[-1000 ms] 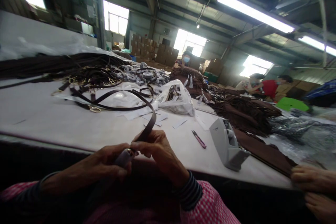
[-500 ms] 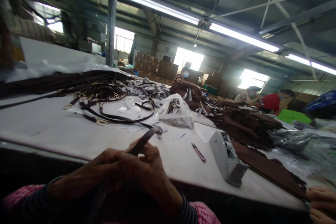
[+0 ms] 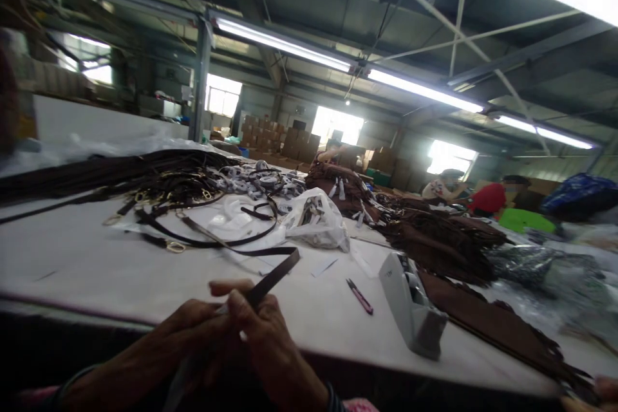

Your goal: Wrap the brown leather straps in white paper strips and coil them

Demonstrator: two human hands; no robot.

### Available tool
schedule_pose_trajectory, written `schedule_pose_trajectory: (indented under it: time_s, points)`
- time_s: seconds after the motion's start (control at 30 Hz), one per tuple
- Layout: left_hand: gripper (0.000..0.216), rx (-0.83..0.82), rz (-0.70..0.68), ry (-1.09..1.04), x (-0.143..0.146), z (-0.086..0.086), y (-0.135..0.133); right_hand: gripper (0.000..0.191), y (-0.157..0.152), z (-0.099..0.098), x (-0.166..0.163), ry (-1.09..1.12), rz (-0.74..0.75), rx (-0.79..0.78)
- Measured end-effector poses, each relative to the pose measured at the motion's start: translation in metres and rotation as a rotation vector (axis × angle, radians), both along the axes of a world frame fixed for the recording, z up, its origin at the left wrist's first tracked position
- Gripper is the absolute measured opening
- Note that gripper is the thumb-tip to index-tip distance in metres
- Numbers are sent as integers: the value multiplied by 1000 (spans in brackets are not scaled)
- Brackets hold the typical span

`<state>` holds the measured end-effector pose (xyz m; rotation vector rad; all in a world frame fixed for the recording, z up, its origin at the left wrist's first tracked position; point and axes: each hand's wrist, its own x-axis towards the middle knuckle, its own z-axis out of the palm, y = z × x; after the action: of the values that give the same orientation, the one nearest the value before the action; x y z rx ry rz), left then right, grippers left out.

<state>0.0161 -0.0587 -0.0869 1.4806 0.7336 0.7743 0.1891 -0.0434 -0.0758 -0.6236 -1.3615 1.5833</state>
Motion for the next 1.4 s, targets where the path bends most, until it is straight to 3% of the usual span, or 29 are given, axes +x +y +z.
schedule_pose_trajectory:
  time_s: [0.1, 0.17, 0.3, 0.4, 0.5, 0.57, 0.73, 0.83, 0.97, 1.1, 1.17, 1.27, 1.4]
  points:
    - [65, -53, 36, 82, -1, -2, 1, 55, 23, 7, 12, 217, -215, -103]
    - [65, -64, 19, 93, -2, -3, 5, 54, 29, 10, 15, 234, -268, -88]
    - [64, -10, 5, 67, -5, 2, 16, 51, 17, 2, 0, -79, -77, 94]
    - [62, 12, 26, 63, -9, 9, 19, 59, 27, 2, -4, 26, -5, 24]
    - [60, -30, 21, 110, -15, 16, 18, 53, 53, 20, 5, 316, -136, -105]
    - [60, -52, 16, 132, -16, 26, 19, 46, 61, 34, 7, 334, -183, -79]
    - [58, 49, 58, -10, -15, 69, 34, 55, 40, 52, -22, 27, 17, 194]
    - [53, 119, 94, -39, -16, 90, 40, 56, 49, 61, -28, 140, 42, 130]
    - [52, 100, 47, 59, -24, 90, 37, 45, 94, 86, -2, 357, -191, -67]
    - [60, 14, 36, 39, -31, 84, 39, 35, 109, 113, 14, 348, -315, -14]
    - [57, 24, 77, -24, -29, 96, 46, 36, 101, 122, 7, 273, -280, 119]
    - [46, 109, 90, -106, -17, 133, 63, 44, 88, 132, -15, 134, -182, 319]
    - [28, 252, 48, -251, 2, 176, 84, 43, 96, 148, -28, 173, -106, 301]
